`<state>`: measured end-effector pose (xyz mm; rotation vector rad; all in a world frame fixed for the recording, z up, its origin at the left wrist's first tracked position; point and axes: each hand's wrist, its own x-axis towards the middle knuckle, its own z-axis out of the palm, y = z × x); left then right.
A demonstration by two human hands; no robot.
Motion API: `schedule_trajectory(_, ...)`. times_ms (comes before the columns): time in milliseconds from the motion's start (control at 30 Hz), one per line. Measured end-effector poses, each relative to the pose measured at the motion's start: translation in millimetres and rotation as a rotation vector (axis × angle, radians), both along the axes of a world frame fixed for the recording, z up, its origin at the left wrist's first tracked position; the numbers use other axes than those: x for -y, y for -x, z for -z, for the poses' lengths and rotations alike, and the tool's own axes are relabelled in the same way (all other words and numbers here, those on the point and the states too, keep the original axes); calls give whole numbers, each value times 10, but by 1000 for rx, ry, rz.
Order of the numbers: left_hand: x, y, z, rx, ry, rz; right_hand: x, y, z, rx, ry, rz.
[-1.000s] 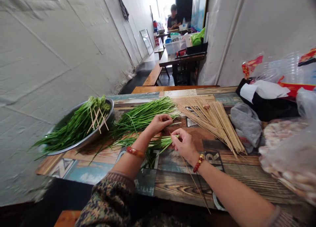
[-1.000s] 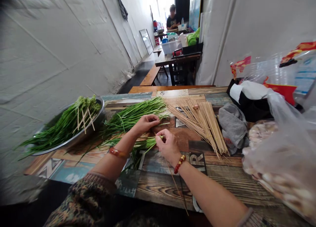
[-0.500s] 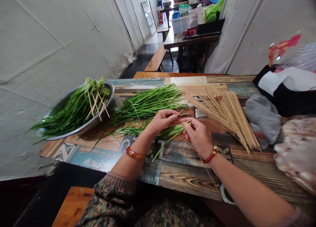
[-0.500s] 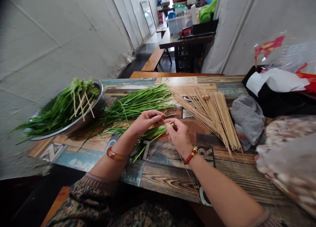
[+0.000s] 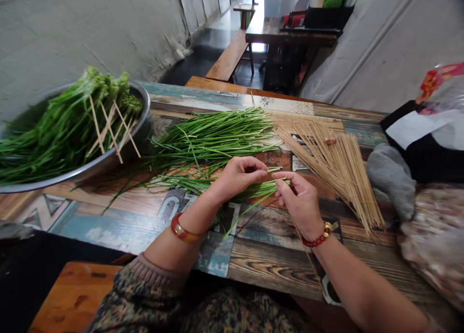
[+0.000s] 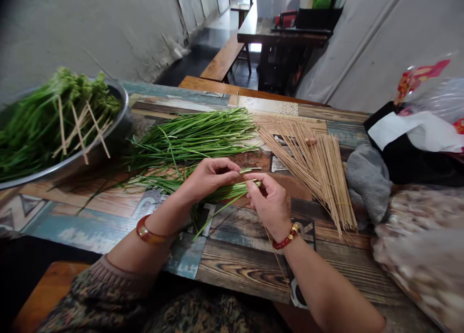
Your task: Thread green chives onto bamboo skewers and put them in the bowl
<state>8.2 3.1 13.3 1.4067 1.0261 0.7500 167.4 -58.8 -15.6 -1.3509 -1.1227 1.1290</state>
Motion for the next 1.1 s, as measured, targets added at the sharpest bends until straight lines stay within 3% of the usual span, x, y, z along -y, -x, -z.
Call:
schedule_trajectory(500, 35, -6, -35, -100, -117, -5, 0, 11, 8, 41, 10, -45)
schedule_trajectory(1100, 26, 13, -10, -38, -24, 2, 8, 23, 28, 20, 24, -37)
